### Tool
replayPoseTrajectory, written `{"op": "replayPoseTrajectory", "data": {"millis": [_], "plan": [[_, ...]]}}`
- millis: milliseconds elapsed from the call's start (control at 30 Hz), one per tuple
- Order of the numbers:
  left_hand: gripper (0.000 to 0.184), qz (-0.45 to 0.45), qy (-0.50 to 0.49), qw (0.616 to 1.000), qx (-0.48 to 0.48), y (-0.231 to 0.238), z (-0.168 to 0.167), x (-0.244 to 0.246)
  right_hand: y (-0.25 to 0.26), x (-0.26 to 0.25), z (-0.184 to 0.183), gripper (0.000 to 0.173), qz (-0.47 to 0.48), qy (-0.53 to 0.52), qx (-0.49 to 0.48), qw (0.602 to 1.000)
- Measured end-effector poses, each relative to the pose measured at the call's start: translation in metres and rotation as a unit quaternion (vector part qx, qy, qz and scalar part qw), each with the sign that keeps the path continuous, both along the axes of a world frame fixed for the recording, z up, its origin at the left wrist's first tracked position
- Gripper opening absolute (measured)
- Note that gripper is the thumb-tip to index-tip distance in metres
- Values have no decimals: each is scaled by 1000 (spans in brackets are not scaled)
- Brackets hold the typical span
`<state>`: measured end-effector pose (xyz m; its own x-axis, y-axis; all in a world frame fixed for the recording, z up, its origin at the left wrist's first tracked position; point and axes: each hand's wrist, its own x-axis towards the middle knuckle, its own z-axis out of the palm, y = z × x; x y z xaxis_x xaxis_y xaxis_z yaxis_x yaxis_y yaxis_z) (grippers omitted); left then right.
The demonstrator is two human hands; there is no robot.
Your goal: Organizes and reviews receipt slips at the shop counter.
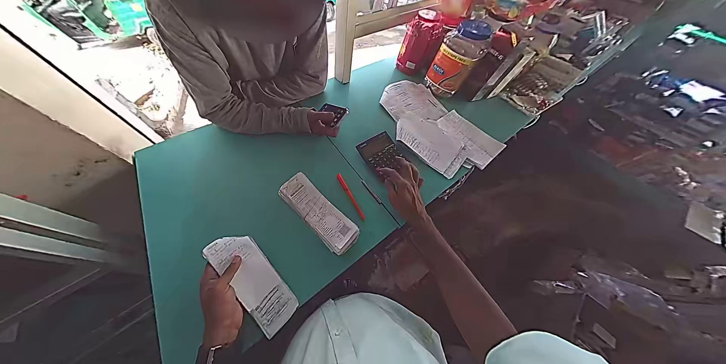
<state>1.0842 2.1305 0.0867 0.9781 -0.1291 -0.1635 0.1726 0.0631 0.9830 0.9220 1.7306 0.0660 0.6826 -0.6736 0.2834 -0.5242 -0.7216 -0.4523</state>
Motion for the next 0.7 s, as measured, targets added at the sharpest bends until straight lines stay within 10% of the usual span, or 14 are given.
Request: {"op": "replayPoseTrajectory", "data": {"millis": [700], "plan": [[66, -7, -61, 992, -110, 0, -15, -10, -5, -14, -11, 33, 25, -165, -4, 986]]}}
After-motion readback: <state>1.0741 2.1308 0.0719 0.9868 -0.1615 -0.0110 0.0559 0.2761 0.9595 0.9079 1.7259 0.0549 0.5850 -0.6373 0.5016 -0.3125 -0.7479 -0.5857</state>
